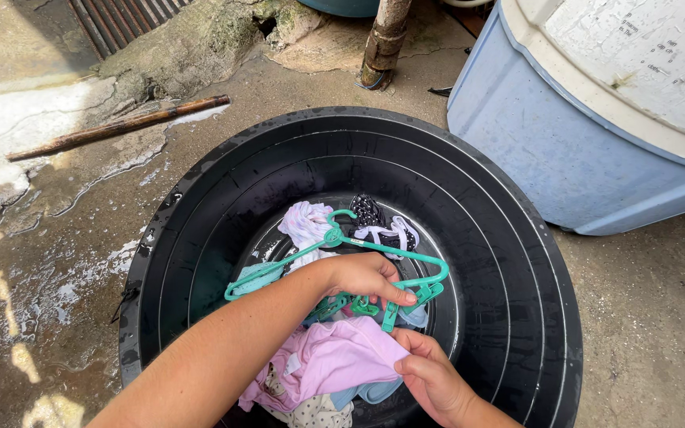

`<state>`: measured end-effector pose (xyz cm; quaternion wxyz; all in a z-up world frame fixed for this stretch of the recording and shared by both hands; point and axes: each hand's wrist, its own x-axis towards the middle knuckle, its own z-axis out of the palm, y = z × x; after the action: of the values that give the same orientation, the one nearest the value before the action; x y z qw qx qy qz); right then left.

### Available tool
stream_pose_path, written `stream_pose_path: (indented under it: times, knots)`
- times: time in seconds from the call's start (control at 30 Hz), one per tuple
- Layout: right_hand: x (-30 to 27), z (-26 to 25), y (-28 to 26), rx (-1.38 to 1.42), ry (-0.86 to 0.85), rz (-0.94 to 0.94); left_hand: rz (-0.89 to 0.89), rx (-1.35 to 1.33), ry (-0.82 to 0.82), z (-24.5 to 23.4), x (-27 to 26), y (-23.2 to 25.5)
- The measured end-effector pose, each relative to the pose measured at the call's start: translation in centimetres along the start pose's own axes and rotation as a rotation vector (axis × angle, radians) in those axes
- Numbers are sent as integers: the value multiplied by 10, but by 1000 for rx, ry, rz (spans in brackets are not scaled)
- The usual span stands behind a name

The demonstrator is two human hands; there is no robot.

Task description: The person picks up small clothing items from a basin and attaches them to individual clips on a green plastic hanger by hand.

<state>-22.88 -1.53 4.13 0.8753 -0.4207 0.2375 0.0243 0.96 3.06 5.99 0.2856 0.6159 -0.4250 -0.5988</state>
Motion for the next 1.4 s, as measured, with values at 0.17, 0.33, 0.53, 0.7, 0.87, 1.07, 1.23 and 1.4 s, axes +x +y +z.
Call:
stream_pose_path:
  times: [0.17, 0.33, 0.53, 0.7, 0.87, 1.07, 1.23, 1.4]
  knots:
    - [-1, -17, 5, -108, -27, 15, -63, -44, 19, 7, -1, 2]
    - [0, -22, 8, 65, -39, -14, -44, -61, 23, 7, 4, -3]
    - [1, 6, -14, 318, 151, 28, 65, -29, 11, 7, 15, -14]
    - [2, 15, -15, 350, 317, 65, 111, -9, -15, 9, 8, -16]
    - [6, -34, -6, 72, 105, 4, 229, 113, 351, -14, -6, -49]
    - [13, -64, 4, -746, -31, 224, -276, 740, 767, -46, -52, -128]
    - [12, -67, -19, -1347, 23, 397, -331, 656, 641, -53, -67, -121]
    - [21, -89, -25, -1146, -56, 370, -142, 453, 706, -49, -96, -57]
